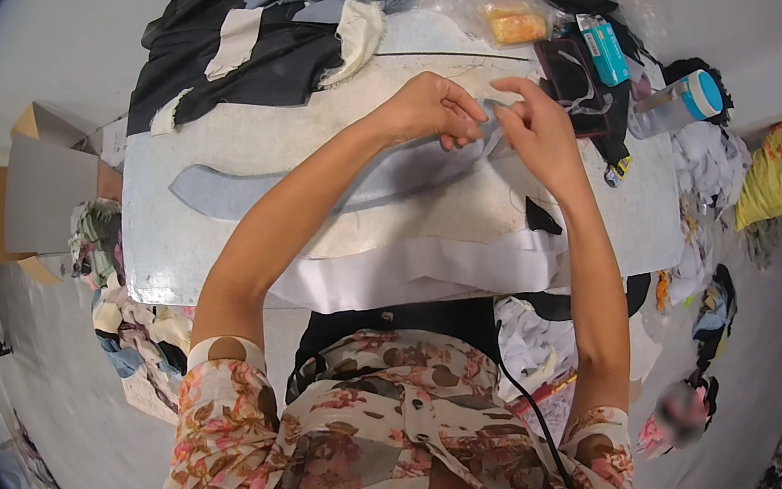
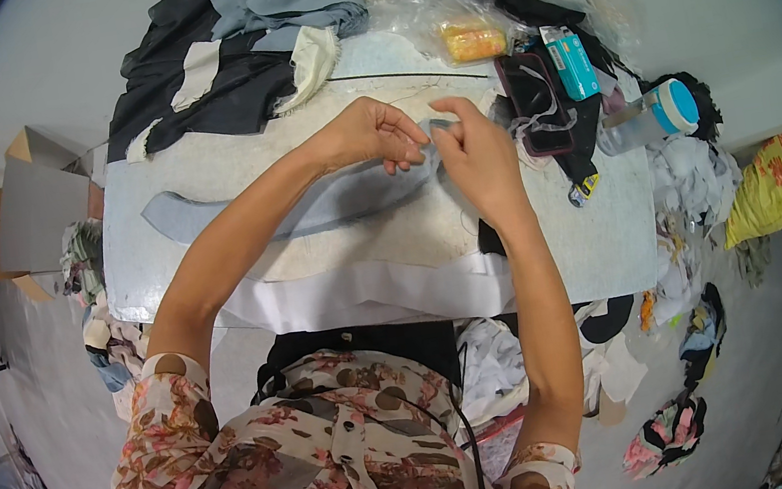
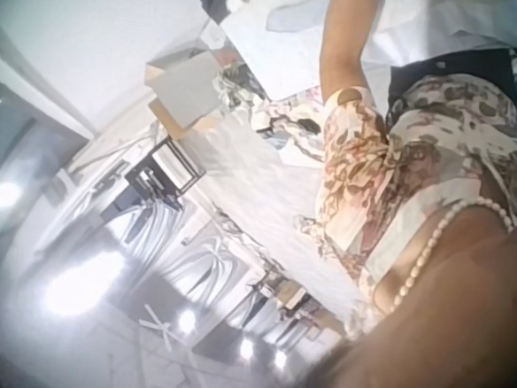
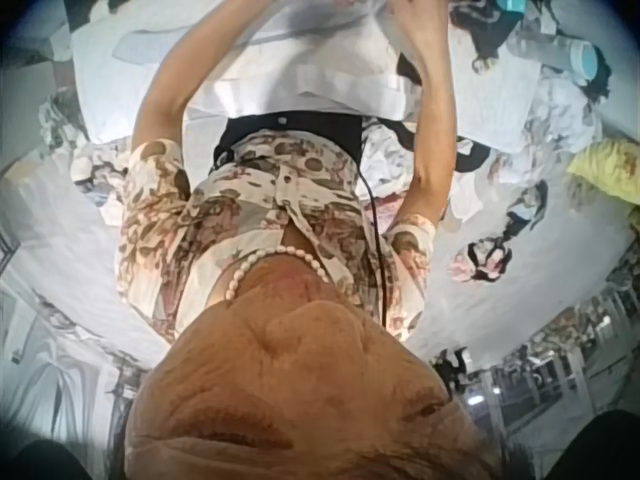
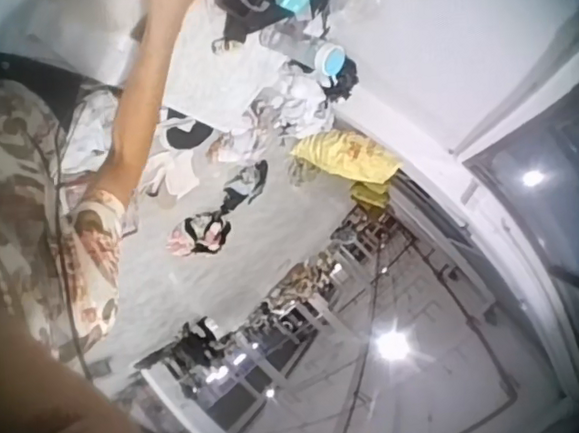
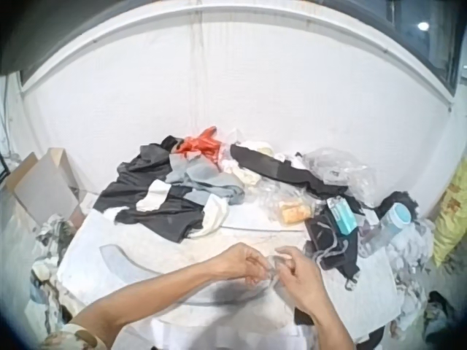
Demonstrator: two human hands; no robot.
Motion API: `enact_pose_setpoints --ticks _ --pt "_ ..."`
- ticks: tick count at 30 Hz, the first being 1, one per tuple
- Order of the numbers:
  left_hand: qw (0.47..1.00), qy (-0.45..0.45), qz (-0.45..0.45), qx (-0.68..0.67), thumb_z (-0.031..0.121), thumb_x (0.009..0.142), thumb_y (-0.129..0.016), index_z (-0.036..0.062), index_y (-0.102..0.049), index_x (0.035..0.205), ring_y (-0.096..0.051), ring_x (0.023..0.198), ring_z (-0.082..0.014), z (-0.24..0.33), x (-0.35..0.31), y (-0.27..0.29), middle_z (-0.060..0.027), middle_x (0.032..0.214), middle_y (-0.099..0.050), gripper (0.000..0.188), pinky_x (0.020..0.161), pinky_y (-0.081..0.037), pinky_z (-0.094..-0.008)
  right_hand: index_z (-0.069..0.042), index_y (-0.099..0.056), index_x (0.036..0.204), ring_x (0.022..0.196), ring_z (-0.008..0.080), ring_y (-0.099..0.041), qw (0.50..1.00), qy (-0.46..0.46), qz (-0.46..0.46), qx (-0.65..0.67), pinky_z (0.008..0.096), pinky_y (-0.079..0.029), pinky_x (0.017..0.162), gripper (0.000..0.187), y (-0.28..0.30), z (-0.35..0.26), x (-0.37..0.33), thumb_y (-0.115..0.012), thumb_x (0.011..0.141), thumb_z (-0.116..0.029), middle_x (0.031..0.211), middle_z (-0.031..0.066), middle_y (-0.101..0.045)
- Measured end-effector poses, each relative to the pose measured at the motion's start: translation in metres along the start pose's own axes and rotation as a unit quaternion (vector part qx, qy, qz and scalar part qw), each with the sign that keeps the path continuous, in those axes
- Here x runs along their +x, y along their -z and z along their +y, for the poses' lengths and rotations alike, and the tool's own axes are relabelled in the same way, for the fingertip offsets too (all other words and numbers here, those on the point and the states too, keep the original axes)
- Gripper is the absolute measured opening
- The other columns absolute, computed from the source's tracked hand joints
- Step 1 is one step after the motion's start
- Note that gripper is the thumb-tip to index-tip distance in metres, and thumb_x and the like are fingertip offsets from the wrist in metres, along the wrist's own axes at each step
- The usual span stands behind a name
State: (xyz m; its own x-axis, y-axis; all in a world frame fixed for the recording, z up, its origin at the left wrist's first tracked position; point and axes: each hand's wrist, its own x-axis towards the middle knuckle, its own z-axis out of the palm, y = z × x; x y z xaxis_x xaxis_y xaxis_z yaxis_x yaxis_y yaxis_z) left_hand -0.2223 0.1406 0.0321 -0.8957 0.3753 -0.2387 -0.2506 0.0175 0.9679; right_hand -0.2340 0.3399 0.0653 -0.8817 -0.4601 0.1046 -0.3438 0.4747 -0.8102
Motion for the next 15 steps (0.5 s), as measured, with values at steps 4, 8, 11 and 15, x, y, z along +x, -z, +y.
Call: enact_pose_setpoints --ticks 4,8,11,15 --pt "1.000 -0.018 -0.004 0.024 0.000 0.081 -0.071 -0.0048 -0.068 0.089 -0.067 0.066 -0.0146 -0.001 0.001 -0.005 -0.0110 0.079 -0.070 0.010 0.057 -0.054 -0.0252 -0.004 -0.059 0.119 0.055 0.0155 -0.059 0.995 0.058 -0.071 -0.043 0.0332 -0.046 0.055 0.029 -0.008 -0.011 0.020 -0.055 0.093 -0.017 0.064 0.0073 -0.063" --pt "0.997 -0.053 0.013 -0.049 0.000 0.080 -0.072 -0.0039 -0.069 0.083 -0.068 0.067 -0.0150 -0.006 -0.007 -0.004 -0.0101 0.076 -0.070 0.006 0.058 -0.055 -0.0248 -0.006 -0.058 0.127 0.057 0.0123 -0.059 0.944 -0.012 -0.138 0.299 0.0297 -0.046 0.056 0.035 0.015 -0.026 0.020 -0.054 0.096 -0.023 0.066 0.0048 -0.064" --pt "0.996 -0.057 0.008 -0.063 0.002 0.082 -0.072 -0.0041 -0.069 0.084 -0.068 0.071 -0.0145 -0.009 -0.009 0.003 -0.0104 0.079 -0.070 0.007 0.065 -0.055 -0.0256 -0.006 -0.058 0.128 0.049 0.0040 -0.046 0.985 0.018 -0.088 0.149 0.0193 -0.037 0.046 0.038 0.026 -0.008 0.017 -0.048 0.100 -0.029 0.069 0.0006 -0.062" --pt "0.996 -0.070 0.036 0.041 0.001 0.081 -0.073 -0.0026 -0.069 0.082 -0.067 0.071 -0.0132 0.001 -0.012 -0.006 -0.0090 0.079 -0.070 0.005 0.065 -0.054 -0.0246 -0.003 -0.063 0.119 0.057 0.0066 -0.053 0.993 -0.023 -0.094 0.064 0.0231 -0.041 0.053 0.038 0.012 0.019 0.014 -0.052 0.098 -0.033 0.065 0.0020 -0.061"
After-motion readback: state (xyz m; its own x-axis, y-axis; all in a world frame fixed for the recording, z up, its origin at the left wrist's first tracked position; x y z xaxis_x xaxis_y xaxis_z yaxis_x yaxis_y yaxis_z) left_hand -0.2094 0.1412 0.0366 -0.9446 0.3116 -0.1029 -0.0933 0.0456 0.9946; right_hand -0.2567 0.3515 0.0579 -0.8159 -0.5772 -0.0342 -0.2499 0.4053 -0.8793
